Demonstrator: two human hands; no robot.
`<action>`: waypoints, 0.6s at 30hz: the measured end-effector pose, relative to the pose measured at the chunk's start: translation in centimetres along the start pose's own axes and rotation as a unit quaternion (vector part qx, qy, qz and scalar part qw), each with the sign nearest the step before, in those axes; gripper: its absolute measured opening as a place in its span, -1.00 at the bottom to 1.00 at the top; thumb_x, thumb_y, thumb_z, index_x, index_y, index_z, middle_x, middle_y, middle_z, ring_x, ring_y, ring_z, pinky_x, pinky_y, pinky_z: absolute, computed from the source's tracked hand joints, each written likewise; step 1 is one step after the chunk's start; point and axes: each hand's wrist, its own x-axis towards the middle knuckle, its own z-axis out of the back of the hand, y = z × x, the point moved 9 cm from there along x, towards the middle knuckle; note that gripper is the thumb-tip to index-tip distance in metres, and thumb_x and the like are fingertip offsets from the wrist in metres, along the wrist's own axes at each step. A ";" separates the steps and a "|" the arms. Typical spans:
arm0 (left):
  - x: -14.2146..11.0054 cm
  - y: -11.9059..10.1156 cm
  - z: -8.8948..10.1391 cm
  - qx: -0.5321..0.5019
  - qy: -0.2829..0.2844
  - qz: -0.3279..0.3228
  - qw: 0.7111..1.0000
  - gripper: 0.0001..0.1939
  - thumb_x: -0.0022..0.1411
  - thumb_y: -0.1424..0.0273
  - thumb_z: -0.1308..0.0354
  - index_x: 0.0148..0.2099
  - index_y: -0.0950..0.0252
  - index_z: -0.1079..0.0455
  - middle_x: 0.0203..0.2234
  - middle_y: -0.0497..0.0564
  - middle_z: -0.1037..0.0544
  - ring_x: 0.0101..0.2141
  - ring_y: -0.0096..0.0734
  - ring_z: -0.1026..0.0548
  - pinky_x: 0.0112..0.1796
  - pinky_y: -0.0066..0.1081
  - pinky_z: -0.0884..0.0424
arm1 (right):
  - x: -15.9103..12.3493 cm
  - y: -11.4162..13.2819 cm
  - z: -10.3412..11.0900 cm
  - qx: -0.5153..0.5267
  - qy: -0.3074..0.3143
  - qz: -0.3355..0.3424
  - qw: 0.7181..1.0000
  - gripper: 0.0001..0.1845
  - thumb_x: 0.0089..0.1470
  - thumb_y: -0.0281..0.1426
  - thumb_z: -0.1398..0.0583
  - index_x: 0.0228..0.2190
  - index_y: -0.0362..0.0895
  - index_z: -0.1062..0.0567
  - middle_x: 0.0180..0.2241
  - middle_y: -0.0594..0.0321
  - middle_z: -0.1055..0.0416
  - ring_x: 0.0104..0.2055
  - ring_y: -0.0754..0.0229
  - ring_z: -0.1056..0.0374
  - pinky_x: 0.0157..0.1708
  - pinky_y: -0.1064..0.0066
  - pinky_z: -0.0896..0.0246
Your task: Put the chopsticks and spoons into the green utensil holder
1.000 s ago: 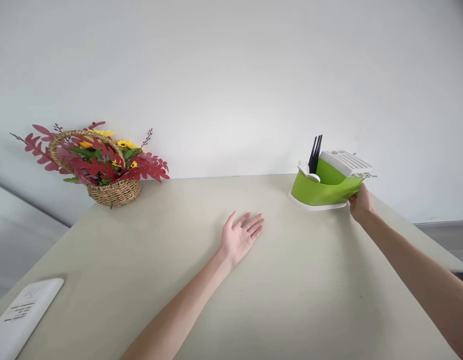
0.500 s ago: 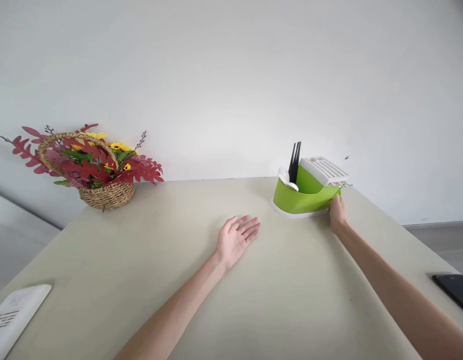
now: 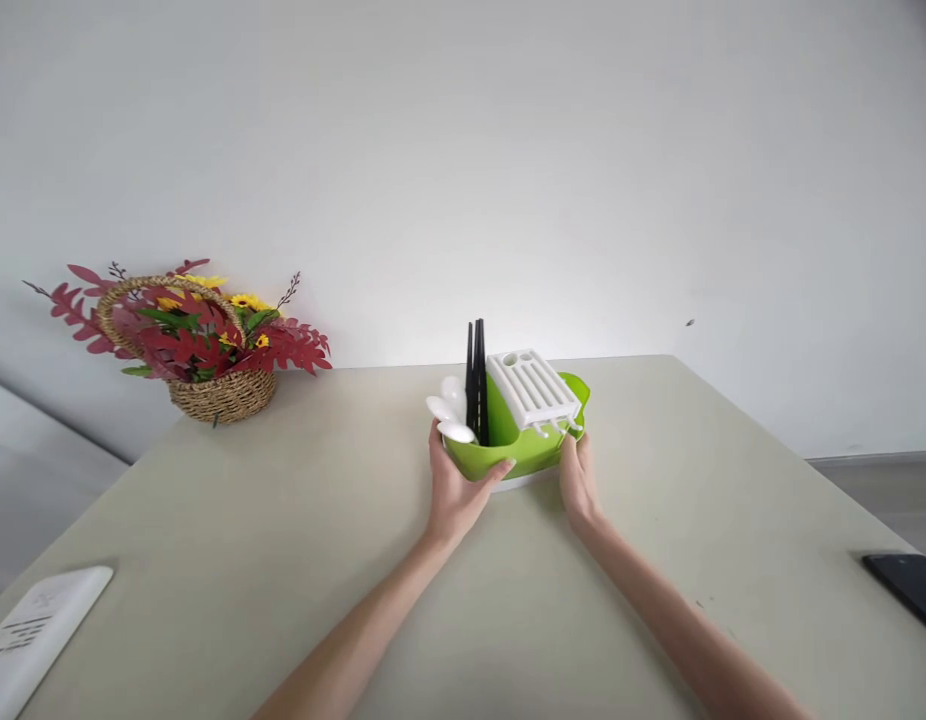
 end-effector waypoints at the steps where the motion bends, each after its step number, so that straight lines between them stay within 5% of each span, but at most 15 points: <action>1: 0.1 0.1 0.3 -0.028 -0.003 0.014 1.000 0.02 -0.18 0.51 -0.59 0.28 0.13 -0.18 0.28 0.11 -0.33 0.36 -0.06 -0.20 0.36 -0.22 -0.06 | -0.8 0.3 -0.5 0.008 0.010 -0.005 1.000 -0.50 0.27 -0.10 -0.05 0.11 -0.09 -0.41 0.13 0.08 -0.41 0.20 -0.04 -0.28 0.16 0.20 -0.19; 8: 0.2 0.6 1.8 -0.018 -0.006 0.048 0.999 -0.10 -0.25 0.52 -0.61 0.13 0.14 -0.28 0.13 0.09 -0.48 0.24 0.01 -0.36 0.28 -0.16 -0.21 | -3.3 0.2 -1.0 0.008 0.039 -0.055 0.998 -0.46 0.26 0.01 -0.10 0.13 -0.01 -0.35 0.22 0.15 -0.32 0.28 -0.07 -0.18 0.27 0.10 -0.07; 13: 0.4 0.5 2.3 0.027 0.028 0.048 0.998 -0.05 -0.20 0.47 -0.60 0.22 0.11 -0.25 0.17 0.10 -0.46 0.25 0.02 -0.36 0.27 -0.16 -0.22 | -3.8 -0.1 -1.0 0.009 0.054 -0.049 0.997 -0.36 0.25 0.07 -0.12 0.21 0.00 -0.29 0.25 0.13 -0.27 0.32 -0.08 -0.13 0.31 0.05 -0.01; 18: 0.6 -1.2 3.9 0.055 0.072 -0.008 0.996 0.05 -0.21 0.53 -0.58 0.30 0.07 -0.18 0.36 0.10 -0.26 0.39 -0.01 -0.14 0.34 -0.22 -0.08 | -4.0 -0.1 -1.1 0.016 0.064 -0.044 0.997 -0.34 0.27 0.10 -0.08 0.24 0.02 -0.28 0.28 0.15 -0.25 0.36 -0.06 -0.08 0.35 0.09 0.05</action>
